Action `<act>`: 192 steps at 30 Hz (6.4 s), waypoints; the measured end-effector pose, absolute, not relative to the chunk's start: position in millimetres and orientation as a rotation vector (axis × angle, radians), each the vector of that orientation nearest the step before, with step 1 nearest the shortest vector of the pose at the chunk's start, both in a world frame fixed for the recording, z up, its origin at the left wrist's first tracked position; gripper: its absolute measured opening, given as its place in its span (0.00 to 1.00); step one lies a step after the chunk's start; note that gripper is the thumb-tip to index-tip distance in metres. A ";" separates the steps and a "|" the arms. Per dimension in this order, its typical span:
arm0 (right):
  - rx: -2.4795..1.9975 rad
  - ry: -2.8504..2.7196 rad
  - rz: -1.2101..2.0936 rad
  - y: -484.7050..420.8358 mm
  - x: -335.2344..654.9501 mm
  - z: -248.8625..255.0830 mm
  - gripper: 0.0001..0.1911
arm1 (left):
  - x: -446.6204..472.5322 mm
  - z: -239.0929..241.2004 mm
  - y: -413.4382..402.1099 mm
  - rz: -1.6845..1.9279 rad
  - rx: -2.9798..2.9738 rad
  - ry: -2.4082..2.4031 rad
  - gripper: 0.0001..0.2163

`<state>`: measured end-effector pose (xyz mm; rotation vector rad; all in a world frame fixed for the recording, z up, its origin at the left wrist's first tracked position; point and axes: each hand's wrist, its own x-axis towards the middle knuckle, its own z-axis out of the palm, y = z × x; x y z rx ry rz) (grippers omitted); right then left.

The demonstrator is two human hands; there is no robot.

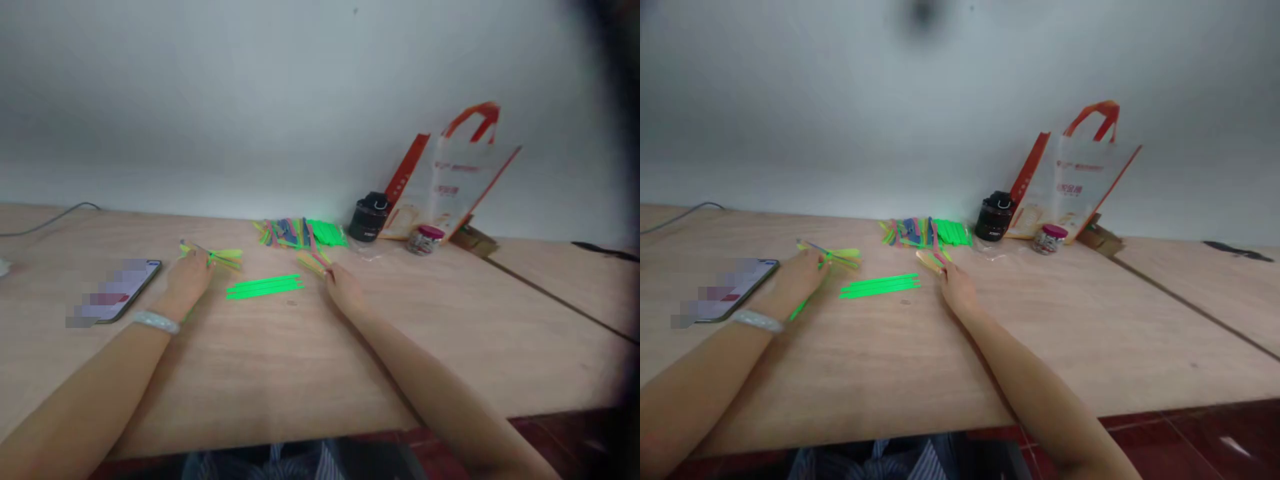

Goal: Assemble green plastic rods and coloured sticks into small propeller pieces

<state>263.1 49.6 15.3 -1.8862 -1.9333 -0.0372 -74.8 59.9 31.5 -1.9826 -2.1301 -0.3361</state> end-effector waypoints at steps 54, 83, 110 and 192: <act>-1.477 -1.816 0.326 51.3 242.0 1.6 0.10 | 42.8 5.0 15.9 -0.468 -2.745 -1.220 0.14; -1.282 -1.624 1.078 29.4 214.8 6.9 0.11 | 31.8 1.2 23.4 -0.762 -2.726 -1.298 0.17; -1.245 -1.952 0.688 16.9 210.3 3.0 0.16 | 30.0 0.8 19.1 -0.628 -2.615 -1.314 0.15; -1.963 -2.021 -0.137 55.5 271.6 14.4 0.11 | 17.8 12.2 22.7 -0.532 -2.735 -1.175 0.13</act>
